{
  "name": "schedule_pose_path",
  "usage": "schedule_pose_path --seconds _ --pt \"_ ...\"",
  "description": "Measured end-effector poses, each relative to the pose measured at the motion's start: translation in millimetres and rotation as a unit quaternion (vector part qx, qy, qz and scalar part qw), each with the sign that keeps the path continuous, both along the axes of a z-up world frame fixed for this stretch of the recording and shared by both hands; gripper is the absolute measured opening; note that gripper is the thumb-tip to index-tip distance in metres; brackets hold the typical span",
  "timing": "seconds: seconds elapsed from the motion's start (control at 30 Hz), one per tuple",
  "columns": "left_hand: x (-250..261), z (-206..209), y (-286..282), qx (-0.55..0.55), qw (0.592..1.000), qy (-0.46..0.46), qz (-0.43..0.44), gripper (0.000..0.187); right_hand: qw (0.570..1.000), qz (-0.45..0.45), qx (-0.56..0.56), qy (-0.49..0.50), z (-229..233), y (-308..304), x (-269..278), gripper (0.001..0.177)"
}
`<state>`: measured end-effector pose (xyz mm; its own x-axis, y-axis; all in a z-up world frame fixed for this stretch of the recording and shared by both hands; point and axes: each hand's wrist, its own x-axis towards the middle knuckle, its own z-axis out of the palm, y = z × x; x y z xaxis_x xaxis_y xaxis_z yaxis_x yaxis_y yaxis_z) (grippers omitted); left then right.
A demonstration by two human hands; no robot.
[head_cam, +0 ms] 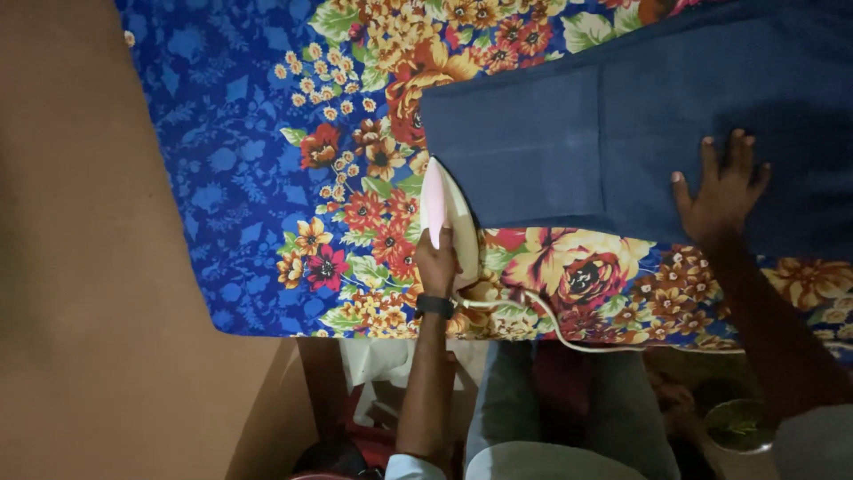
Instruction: Ironing and folding a pair of blue trousers on a bed.
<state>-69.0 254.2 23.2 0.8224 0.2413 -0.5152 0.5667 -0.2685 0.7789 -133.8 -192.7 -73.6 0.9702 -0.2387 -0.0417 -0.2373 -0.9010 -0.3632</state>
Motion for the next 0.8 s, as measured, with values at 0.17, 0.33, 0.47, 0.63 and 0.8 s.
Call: schedule_pose_path --seconds 0.17,0.33,0.47,0.63,0.8 --pt "-12 -17 31 0.011 1.0 0.004 0.024 0.034 1.0 0.002 -0.005 0.001 9 1 3 0.066" --pt "-21 12 30 -0.011 0.999 0.008 0.049 0.029 1.0 -0.026 0.007 -0.014 1 -6 -49 0.066" --pt "-27 -3 49 -0.025 0.999 -0.033 0.011 0.031 0.997 -0.073 0.006 0.036 12 -34 -108 0.073" --pt "21 9 72 0.171 0.98 -0.076 -0.061 0.038 0.992 -0.125 -0.003 0.026 24 -106 -150 0.071" --pt "72 -21 127 0.42 0.875 -0.13 -0.203 0.043 0.993 -0.109 -0.048 0.023 12 -139 -148 0.068"
